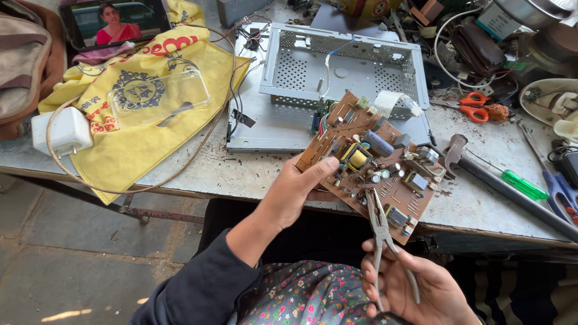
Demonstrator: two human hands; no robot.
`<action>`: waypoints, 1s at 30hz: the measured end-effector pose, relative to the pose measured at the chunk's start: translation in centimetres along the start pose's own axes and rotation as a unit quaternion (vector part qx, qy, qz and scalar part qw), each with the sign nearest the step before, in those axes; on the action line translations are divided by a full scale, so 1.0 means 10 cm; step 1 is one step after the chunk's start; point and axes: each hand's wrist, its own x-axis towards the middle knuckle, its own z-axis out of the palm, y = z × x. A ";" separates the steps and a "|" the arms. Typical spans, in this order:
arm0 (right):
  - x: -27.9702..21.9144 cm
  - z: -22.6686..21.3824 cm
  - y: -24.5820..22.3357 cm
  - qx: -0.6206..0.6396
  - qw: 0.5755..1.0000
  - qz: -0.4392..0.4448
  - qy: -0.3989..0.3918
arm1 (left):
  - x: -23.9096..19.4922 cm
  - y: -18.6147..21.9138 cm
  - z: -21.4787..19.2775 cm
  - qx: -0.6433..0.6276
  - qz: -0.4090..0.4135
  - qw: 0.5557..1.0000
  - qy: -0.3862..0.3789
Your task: The person holds a circuit board and uses pliers to remove components. They then use a hammer to tap the board and a screwdriver to adjust parts. The person also uses scissors to cut wires on the board.
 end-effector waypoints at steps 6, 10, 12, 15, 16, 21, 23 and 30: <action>0.02 0.00 -0.03 -0.090 0.994 -0.043 0.055 | 0.15 0.26 -0.14 0.158 -0.141 0.977 0.025; 0.06 -0.13 0.00 -0.153 0.981 -0.078 0.090 | 0.30 0.42 -0.20 0.148 -0.114 0.982 -0.033; 0.08 -0.18 0.01 -0.152 0.982 -0.067 0.087 | 0.40 0.47 -0.23 0.116 -0.073 0.988 -0.074; 0.08 -0.25 0.04 -0.064 0.996 -0.039 0.039 | 0.50 0.36 -0.08 0.293 -0.111 0.950 0.014; 0.08 -0.28 0.06 -0.019 0.999 -0.027 0.016 | 0.50 0.35 -0.06 0.257 -0.092 0.962 -0.005; 0.13 -0.50 0.18 0.067 0.997 -0.023 0.003 | 0.51 0.31 -0.05 0.163 -0.025 0.984 -0.061; 0.13 -0.59 0.23 0.072 0.997 -0.016 0.008 | 0.53 0.30 -0.09 0.140 -0.037 0.987 -0.075; 0.26 -0.59 0.45 0.251 0.894 -0.096 -0.360 | 0.54 0.09 -0.12 0.051 -0.081 0.995 -0.040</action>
